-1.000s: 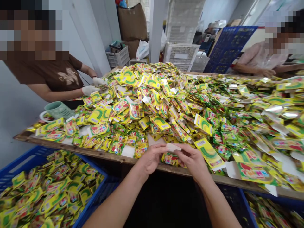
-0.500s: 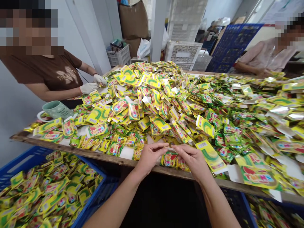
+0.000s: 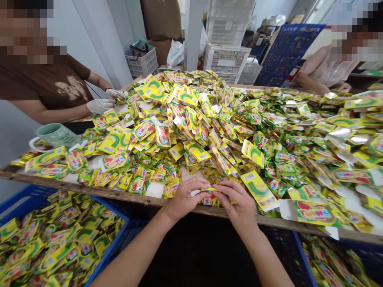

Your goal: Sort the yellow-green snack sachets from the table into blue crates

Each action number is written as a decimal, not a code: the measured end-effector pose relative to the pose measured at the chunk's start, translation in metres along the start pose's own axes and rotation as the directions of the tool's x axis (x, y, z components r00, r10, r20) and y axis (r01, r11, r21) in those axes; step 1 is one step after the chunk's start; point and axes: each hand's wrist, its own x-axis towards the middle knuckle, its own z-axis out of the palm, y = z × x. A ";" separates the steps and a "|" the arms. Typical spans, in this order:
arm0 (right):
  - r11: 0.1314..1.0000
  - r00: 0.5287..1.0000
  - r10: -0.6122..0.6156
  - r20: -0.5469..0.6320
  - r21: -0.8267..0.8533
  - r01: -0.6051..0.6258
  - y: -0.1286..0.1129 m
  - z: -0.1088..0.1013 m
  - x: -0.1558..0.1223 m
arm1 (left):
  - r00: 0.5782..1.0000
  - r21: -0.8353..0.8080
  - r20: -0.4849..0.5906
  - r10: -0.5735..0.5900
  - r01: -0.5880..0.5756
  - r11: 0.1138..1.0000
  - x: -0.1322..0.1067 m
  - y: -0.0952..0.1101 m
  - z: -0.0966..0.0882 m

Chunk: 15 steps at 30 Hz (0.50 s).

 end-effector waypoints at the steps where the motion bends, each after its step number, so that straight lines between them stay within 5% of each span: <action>1: 0.999 0.999 -0.036 -0.016 -0.034 0.035 -0.001 0.003 -0.005 | 1.000 0.021 0.012 0.005 -0.005 1.000 -0.002 0.000 0.000; 6: 0.995 0.997 -0.046 -0.056 -0.094 0.040 -0.012 0.020 -0.026 | 0.996 0.178 0.064 0.059 -0.069 0.982 -0.012 -0.007 0.004; 9: 0.995 0.999 -0.021 -0.029 -0.103 0.018 -0.016 0.012 -0.025 | 0.993 0.189 0.074 0.087 -0.099 0.977 -0.013 -0.012 0.008; 12: 0.952 0.979 0.040 -0.199 -0.291 -0.098 -0.006 -0.029 -0.012 | 0.995 0.193 -0.100 -0.009 0.028 0.981 -0.010 -0.007 0.003; 15: 0.823 0.843 0.115 -0.525 -0.425 -0.377 0.027 -0.089 0.015 | 0.898 0.028 -0.387 -0.211 0.241 0.970 -0.014 0.009 -0.029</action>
